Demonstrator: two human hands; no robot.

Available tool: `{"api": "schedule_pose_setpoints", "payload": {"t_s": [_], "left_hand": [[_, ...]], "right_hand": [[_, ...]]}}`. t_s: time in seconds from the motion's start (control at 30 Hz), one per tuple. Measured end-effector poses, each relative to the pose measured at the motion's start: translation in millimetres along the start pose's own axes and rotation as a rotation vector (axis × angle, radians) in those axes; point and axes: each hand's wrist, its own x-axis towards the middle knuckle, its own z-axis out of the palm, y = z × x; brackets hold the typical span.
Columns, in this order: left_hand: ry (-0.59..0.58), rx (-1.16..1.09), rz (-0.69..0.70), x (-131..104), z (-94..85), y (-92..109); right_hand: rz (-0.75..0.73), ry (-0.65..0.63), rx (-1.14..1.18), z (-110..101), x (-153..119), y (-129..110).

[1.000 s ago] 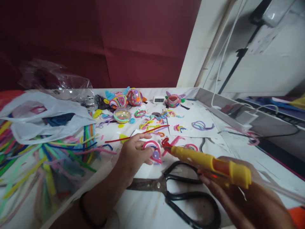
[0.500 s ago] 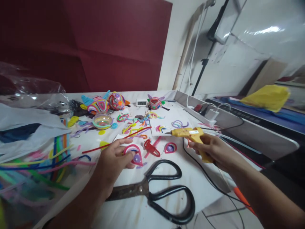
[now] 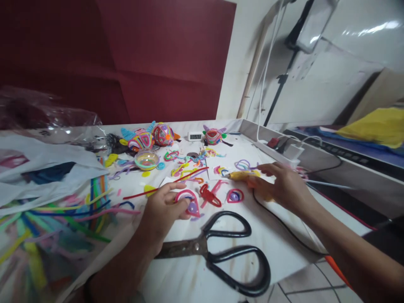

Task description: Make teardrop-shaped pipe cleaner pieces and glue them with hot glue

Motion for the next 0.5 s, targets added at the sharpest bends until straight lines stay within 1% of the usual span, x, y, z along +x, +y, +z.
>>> {"api": "schedule_pose_setpoints", "payload": {"t_s": [0.03, 0.07, 0.13, 0.2, 0.27, 0.33, 0.4, 0.5], "left_hand": [[-0.007, -0.002, 0.003, 0, 0.3, 0], [-0.012, 0.000, 0.007, -1, 0.6, 0], [-0.021, 0.008, 0.013, -2, 1.1, 0], [-0.027, 0.010, 0.015, -2, 1.3, -1], [-0.028, 0.011, 0.019, -2, 1.2, -1], [-0.023, 0.022, 0.034, -1, 1.0, -2], [-0.014, 0.035, 0.054, -1, 1.0, -3], [-0.002, 0.038, 0.060, -2, 1.9, -2]], "right_hand": [[-0.027, -0.072, 0.038, 6, -6, -13], [-0.045, -0.172, 0.087, 13, -12, -26], [-0.058, -0.404, 0.207, 32, -22, -51], [-0.046, -0.540, 0.307, 52, -27, -70], [-0.023, -0.611, 0.370, 70, -27, -79], [0.011, -0.640, 0.400, 83, -24, -81], [0.052, -0.651, 0.415, 90, -22, -80], [0.106, -0.675, 0.445, 94, -21, -77]]}}
